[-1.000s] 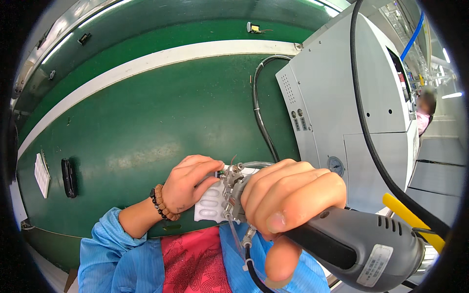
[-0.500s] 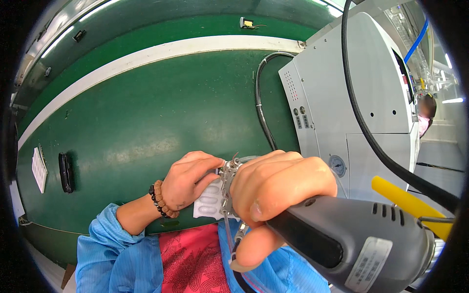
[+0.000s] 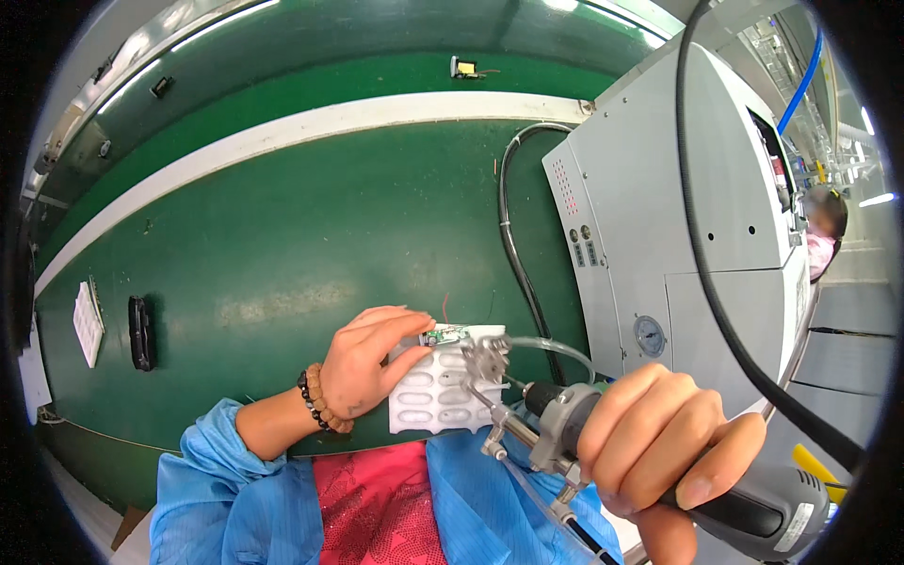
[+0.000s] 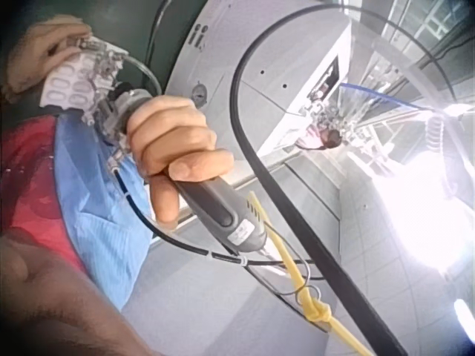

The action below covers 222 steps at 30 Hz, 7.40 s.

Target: The person uses a soldering iron to attach small electronic components to a circuit board. They repeatedly pick up components from the green workbench, position them on the board, and apply heat with the soldering iron. The person handles the components one at a time, placing them into a white tray after soldering.

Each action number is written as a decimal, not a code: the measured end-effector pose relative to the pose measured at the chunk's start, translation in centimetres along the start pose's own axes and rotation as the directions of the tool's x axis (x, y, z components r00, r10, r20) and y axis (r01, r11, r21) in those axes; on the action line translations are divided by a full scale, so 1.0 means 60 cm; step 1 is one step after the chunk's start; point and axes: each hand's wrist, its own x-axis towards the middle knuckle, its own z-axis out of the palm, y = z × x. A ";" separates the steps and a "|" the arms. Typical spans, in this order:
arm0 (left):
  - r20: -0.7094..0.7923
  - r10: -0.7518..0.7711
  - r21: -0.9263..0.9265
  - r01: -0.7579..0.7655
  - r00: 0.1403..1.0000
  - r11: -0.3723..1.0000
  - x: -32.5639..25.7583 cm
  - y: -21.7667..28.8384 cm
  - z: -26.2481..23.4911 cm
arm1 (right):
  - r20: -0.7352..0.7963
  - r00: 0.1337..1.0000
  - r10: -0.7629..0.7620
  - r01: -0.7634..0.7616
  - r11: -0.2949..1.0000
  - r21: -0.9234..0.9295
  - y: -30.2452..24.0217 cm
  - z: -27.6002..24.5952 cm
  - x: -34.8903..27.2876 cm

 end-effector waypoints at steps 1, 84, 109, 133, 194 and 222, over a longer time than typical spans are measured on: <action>-0.028 0.016 0.018 -0.016 0.999 1.000 0.006 0.005 -0.004 | -0.009 1.000 0.000 0.000 1.000 0.001 -0.002 0.001 -0.002; 0.011 0.018 0.071 -0.018 1.000 0.997 -0.004 -0.018 -0.014 | 0.149 0.975 0.163 -0.183 0.974 0.135 0.117 0.048 0.015; 0.027 -0.103 -0.063 0.105 0.994 0.993 0.006 -0.004 -0.030 | 0.031 0.999 -0.026 0.024 0.998 0.056 0.011 -0.001 0.010; 0.002 0.250 0.485 -0.220 0.968 0.846 0.405 -0.203 -0.085 | 0.094 0.995 0.031 -0.038 0.996 0.078 0.017 -0.052 0.005; -0.077 -0.094 0.026 0.096 0.993 0.995 0.003 -0.014 -0.002 | 0.106 0.988 0.111 -0.114 0.993 0.024 0.098 0.041 0.023; -0.086 -0.068 -0.036 0.065 0.994 0.997 0.000 -0.018 -0.001 | 0.206 0.955 0.214 -0.222 0.975 0.017 0.124 0.050 0.029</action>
